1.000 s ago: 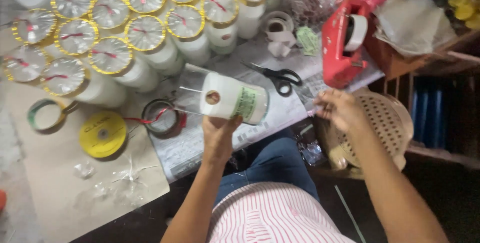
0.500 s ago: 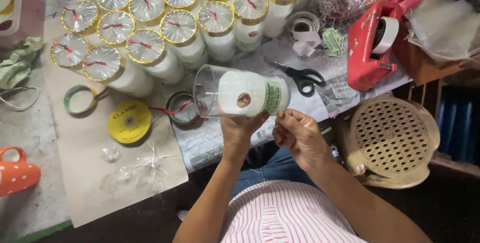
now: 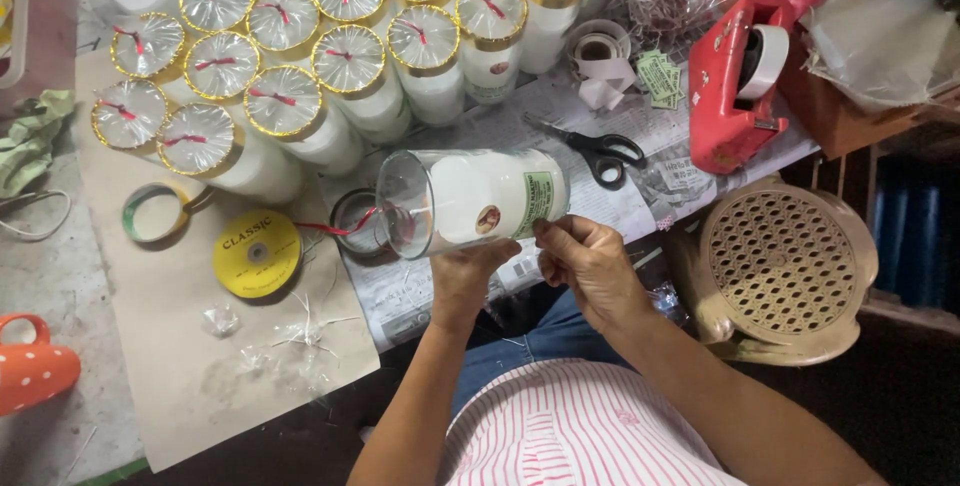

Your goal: Applying labels and plastic wrapping to glass jars in a production setting.

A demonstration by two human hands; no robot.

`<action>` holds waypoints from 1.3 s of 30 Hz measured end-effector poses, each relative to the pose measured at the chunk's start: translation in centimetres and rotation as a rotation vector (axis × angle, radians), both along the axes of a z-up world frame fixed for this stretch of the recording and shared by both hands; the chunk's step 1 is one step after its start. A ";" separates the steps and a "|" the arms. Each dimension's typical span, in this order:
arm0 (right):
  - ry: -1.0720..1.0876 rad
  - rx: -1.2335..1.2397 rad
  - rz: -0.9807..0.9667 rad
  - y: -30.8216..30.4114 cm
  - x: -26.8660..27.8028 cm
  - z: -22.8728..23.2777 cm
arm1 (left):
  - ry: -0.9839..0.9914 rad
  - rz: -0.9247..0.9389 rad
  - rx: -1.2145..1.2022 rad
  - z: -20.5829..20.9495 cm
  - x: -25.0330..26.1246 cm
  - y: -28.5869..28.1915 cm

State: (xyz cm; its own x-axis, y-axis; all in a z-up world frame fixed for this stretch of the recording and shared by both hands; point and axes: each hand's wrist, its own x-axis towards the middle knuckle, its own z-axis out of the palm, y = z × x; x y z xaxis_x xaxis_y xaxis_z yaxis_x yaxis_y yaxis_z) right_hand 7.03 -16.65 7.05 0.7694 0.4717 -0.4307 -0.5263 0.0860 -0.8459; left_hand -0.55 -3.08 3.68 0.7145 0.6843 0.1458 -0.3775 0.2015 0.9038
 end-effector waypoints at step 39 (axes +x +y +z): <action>-0.709 -0.573 0.473 -2.9 -0.1 -4.9 | 0.407 -0.184 0.403 0.5 2.3 5.9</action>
State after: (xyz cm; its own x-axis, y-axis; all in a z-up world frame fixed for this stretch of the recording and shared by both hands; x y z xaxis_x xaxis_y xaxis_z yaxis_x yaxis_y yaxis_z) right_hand 6.90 -19.53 2.16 0.7237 0.6588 -0.2055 0.2351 -0.5154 -0.8241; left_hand 1.72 2.79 4.17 0.8685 0.4923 0.0577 0.0239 -0.1578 0.9872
